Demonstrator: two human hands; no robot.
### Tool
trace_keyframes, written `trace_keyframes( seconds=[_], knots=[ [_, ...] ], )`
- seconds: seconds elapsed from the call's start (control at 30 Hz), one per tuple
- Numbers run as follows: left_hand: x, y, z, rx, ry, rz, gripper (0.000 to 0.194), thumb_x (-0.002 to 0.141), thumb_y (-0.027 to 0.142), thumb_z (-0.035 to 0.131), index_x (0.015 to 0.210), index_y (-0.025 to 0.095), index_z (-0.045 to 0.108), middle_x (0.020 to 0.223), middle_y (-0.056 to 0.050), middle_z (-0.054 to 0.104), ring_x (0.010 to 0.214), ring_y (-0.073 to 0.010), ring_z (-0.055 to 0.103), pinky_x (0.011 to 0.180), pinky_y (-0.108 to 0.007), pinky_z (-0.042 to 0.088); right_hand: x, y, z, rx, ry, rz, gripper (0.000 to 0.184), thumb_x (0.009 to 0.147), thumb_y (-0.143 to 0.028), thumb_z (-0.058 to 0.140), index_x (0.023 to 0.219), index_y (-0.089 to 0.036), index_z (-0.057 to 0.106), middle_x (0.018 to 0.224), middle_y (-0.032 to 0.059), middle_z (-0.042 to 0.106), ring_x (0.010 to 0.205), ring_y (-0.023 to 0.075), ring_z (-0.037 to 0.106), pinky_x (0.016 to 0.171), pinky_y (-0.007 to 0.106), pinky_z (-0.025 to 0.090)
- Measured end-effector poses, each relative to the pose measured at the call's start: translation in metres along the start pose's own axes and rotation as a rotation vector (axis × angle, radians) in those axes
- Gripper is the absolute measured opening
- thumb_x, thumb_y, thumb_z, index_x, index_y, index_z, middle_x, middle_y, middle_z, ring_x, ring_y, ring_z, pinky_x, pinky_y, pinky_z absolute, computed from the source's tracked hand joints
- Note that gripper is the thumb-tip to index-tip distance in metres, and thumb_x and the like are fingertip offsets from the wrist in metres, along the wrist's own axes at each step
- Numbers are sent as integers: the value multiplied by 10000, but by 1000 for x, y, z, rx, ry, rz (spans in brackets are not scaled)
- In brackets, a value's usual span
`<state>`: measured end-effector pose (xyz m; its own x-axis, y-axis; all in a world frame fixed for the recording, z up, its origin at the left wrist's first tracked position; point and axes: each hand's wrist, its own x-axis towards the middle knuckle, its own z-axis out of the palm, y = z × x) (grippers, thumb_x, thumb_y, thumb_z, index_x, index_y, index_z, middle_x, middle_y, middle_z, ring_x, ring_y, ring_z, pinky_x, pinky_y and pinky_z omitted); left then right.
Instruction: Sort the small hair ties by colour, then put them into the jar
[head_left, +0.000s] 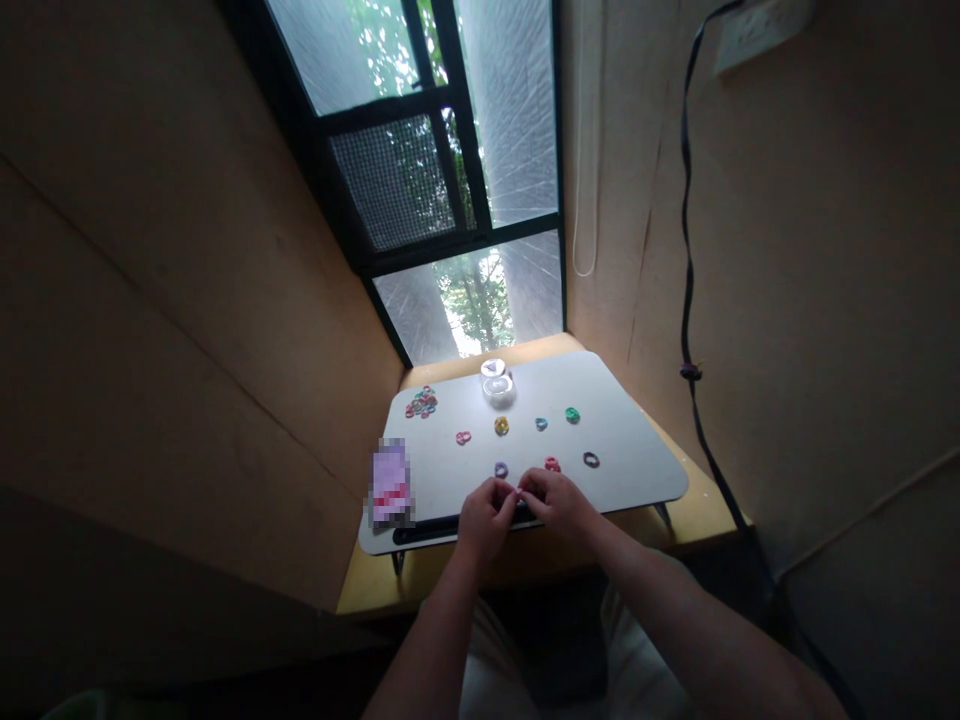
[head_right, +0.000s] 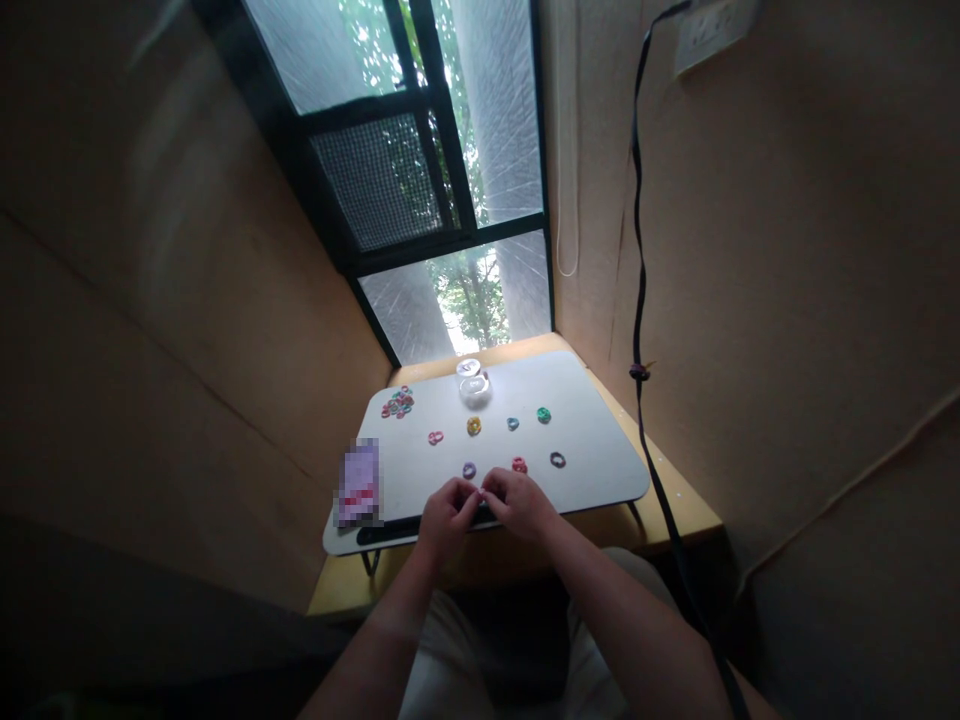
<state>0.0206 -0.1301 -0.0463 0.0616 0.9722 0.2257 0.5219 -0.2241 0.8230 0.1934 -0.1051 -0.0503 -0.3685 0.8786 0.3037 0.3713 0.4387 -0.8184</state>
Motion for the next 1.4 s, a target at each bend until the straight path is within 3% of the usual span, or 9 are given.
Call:
trace_keyframes(
  seconds=[0.43, 0.6, 1.4],
  knots=[
    [-1, -3, 1, 33, 8, 1, 227, 857, 399, 585, 796, 186, 637, 653, 15, 609, 594, -123, 525, 589, -239, 373, 1, 9, 4, 0, 40, 8, 68, 841, -200, 570, 862, -193, 634, 652, -18, 612, 599, 131, 519, 588, 250, 385],
    [-1, -4, 1, 53, 7, 11, 204, 860, 381, 584, 800, 193, 634, 663, 17, 609, 608, -123, 533, 605, -240, 383, 0, 9, 4, 30, 31, -9, 69, 835, -194, 561, 799, -196, 620, 623, -33, 570, 578, 123, 488, 591, 251, 380],
    [-2, -3, 1, 50, 13, 9, 174, 856, 347, 595, 794, 188, 629, 657, 24, 600, 593, -113, 515, 589, -235, 371, 3, 9, 3, 34, 22, 14, 109, 844, -196, 592, 746, -179, 637, 665, 3, 640, 620, 139, 548, 634, 272, 419]
  ],
)
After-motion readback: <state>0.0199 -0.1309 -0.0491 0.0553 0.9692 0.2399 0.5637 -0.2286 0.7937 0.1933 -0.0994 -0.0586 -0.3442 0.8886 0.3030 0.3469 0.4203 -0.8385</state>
